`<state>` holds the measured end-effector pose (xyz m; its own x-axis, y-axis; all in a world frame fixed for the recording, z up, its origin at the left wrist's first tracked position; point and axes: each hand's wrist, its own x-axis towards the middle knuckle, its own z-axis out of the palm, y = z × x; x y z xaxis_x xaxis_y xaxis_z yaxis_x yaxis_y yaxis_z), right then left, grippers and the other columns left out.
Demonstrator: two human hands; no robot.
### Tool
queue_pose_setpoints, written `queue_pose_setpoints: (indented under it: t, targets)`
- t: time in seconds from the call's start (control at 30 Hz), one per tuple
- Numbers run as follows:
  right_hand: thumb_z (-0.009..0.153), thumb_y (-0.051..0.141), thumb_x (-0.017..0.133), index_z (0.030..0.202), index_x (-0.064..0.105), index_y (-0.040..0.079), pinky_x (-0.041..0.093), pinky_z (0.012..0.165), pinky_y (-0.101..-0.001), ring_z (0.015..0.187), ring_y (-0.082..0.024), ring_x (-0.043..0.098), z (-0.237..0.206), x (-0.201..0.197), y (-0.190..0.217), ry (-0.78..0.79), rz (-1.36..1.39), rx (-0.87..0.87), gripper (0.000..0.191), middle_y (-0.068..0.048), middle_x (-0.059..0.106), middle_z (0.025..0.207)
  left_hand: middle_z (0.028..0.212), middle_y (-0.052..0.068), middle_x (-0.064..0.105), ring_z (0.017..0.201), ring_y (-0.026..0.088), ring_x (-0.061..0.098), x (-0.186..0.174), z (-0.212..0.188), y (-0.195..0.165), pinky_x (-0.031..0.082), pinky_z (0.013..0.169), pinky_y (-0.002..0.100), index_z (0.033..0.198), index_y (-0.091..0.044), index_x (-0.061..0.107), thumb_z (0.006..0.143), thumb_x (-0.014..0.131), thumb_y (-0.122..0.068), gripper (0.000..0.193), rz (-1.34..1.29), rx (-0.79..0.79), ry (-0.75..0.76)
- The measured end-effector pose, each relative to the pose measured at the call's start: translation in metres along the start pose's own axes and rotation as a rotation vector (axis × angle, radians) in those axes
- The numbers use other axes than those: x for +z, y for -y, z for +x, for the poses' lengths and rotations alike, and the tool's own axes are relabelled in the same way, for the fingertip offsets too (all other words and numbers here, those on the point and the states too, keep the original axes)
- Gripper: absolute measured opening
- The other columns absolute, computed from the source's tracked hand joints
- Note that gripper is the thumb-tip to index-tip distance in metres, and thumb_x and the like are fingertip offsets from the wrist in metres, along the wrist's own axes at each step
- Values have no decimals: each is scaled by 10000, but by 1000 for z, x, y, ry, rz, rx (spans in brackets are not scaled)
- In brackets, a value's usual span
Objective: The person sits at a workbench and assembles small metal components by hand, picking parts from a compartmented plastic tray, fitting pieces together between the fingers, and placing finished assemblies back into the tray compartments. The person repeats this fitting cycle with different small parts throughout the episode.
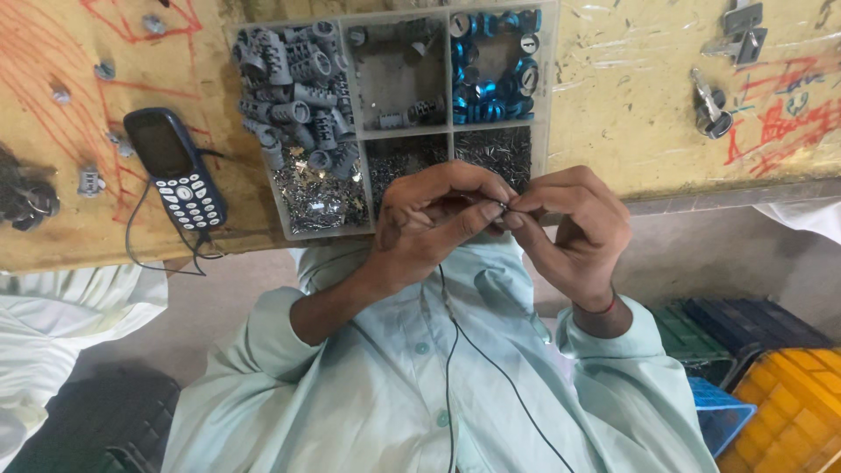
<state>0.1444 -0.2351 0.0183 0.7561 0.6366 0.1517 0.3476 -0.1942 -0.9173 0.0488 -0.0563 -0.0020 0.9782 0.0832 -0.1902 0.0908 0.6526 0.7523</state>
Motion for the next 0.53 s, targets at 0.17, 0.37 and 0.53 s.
queue_pose_setpoints:
  t: [0.17,0.37,0.53]
  targets:
    - [899,-76,811,1049,686,1,557,706,-241,860,-166,689,1,-1,3,15,4,27,210,-122,696,1031,1213,120,692,1133,177,715,0,1,-8,636,1016,333,1207,45,637,1080,619,11,132,-20,-41,0]
    - [888,-80,813,1050,678,7,544,716,-252,858,-172,681,1,2,0,14,18,23,228,-111,692,1026,1179,122,693,1104,176,716,-4,-1,-5,634,1005,330,1197,59,641,1067,623,28,135,96,-24,-26]
    - [863,-71,828,1049,683,17,546,691,-247,881,-173,685,0,4,-3,21,26,10,252,-110,693,1024,1151,121,696,1102,183,721,-70,23,10,644,1008,338,1196,57,642,1076,623,38,122,98,-25,-30]
